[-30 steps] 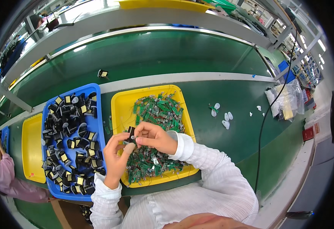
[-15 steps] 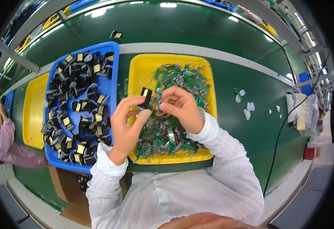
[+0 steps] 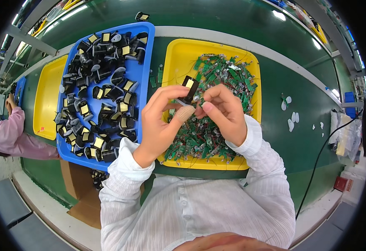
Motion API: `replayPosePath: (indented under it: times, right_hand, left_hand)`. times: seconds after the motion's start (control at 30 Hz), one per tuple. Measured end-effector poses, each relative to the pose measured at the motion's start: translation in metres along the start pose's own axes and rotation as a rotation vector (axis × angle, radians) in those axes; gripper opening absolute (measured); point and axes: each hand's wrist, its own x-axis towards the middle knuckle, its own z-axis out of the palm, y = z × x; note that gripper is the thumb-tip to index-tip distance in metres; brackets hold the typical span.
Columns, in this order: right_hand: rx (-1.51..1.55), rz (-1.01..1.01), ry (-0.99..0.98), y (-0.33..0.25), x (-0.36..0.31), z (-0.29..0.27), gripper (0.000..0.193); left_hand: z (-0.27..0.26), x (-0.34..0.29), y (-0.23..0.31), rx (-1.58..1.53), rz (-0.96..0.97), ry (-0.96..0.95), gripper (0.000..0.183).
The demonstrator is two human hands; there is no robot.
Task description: The person repeatedly picks small black plastic housings from a blue tray and green circuit boards from a yellow tray, then inserts the boards into the housings by hand. The assembled units are placed back into the blue tray. The process is continuous and repetitive throughout the clip.
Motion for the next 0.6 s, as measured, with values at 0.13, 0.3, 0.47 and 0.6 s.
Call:
replayPosePath:
  times: [0.13,0.3,0.47,0.6]
  right_hand:
    - [-0.212,-0.075,0.033,-0.0001,-0.0006,0.0004,0.008]
    - [-0.221,-0.078,0.089,0.0022,0.0009,0.0019,0.009]
    - [-0.217,-0.055,0.124,0.0041,0.0006,0.0006,0.008]
    - [-0.245,-0.040,0.132,0.0041,-0.0003,0.0011,0.009]
  left_hand:
    - [0.0048,0.0011,-0.0016,-0.055,0.005,0.068,0.027]
    - [0.0038,0.0002,0.0007,-0.051,-0.006,0.075,0.028]
    - [0.0038,0.0009,-0.0013,-0.037,0.007,0.062,0.028]
    - [0.0041,0.0008,-0.0001,-0.012,0.011,0.060,0.028]
